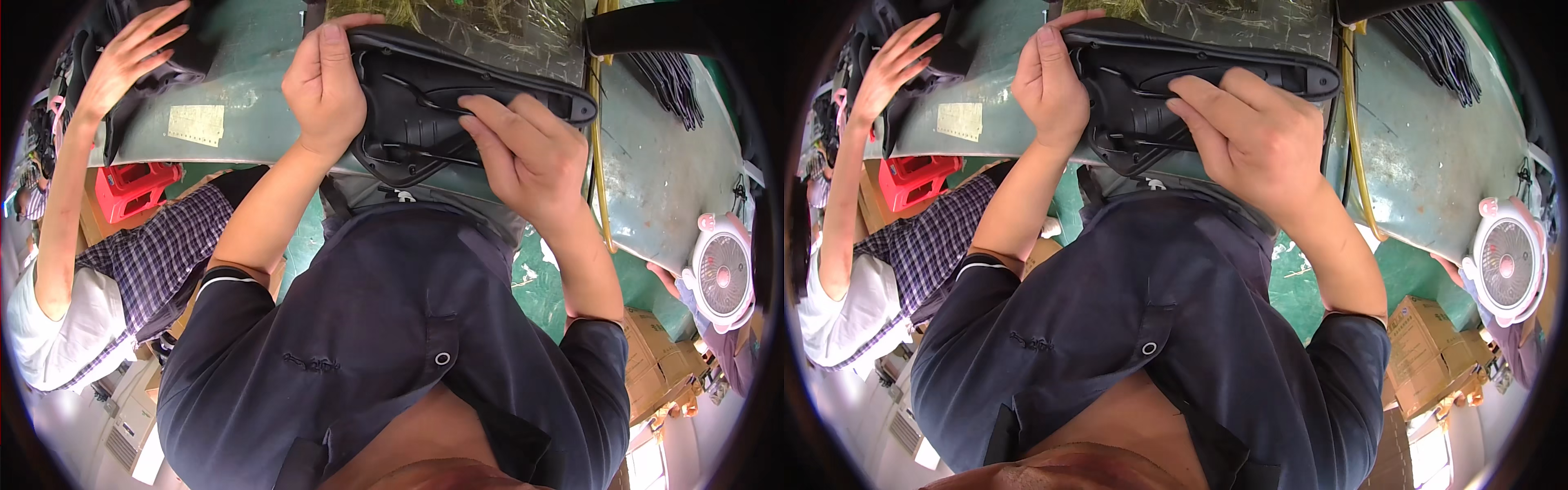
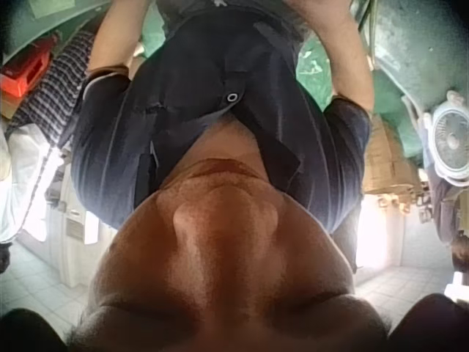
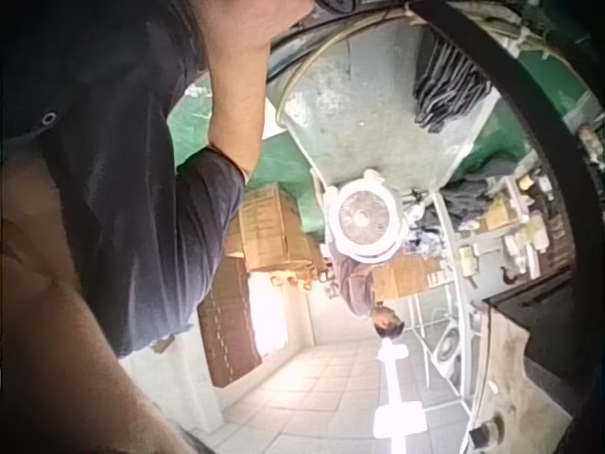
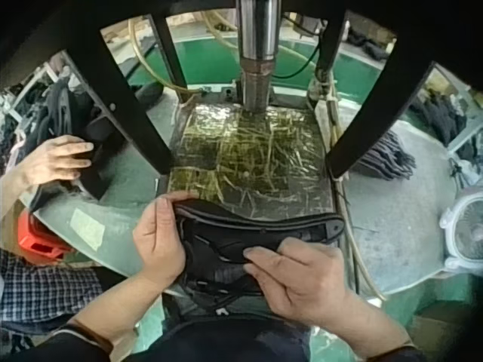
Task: Assembling bicycle seats by threading a cable into the base and using a pneumatic press.
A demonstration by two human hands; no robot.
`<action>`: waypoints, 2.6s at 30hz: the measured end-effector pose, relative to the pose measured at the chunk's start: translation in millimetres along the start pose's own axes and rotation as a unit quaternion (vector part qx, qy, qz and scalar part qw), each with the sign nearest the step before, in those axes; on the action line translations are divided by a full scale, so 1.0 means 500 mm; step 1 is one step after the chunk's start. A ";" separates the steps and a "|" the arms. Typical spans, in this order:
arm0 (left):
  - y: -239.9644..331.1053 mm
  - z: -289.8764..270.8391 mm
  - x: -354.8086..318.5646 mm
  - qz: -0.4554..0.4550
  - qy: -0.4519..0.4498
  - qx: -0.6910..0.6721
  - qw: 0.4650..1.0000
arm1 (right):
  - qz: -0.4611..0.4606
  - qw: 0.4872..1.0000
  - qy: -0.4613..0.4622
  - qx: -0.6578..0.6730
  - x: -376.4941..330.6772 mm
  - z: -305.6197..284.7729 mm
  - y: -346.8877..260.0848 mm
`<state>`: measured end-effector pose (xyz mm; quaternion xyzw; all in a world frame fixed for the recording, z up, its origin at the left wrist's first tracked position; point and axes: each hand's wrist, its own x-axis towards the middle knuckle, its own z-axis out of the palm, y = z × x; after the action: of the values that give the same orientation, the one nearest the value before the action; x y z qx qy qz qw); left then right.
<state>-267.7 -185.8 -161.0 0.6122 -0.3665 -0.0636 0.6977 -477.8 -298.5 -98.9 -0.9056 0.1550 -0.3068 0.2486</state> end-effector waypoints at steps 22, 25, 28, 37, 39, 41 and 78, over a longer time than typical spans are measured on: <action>0.046 -0.016 0.006 0.228 -0.130 0.295 0.919 | -0.138 0.957 0.198 -0.158 0.167 -0.054 0.082; 0.071 0.018 -0.015 0.174 -0.118 0.302 0.930 | 0.036 0.991 0.093 -0.094 0.070 -0.016 0.017; 0.103 0.045 -0.021 0.157 -0.122 0.293 0.935 | 0.105 0.990 0.047 -0.081 0.035 0.012 0.001; 0.080 0.090 0.070 0.180 -0.137 0.330 0.916 | 0.030 0.982 0.154 -0.105 0.107 0.045 0.055; 0.087 0.101 0.066 0.196 -0.124 0.345 0.910 | 0.048 0.977 0.171 -0.117 0.081 0.063 0.056; 0.077 0.104 0.065 0.211 -0.119 0.327 0.913 | 0.050 0.975 0.183 -0.116 0.074 0.070 0.061; 0.209 0.050 0.061 -0.229 -0.321 -0.196 0.898 | 0.168 0.934 0.208 0.238 -0.154 -0.049 0.167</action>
<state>-297.8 -197.0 -53.8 0.4762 -0.4008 -0.4851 0.6142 -562.9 -343.0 -164.4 -0.6967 0.2752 -0.4696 0.4673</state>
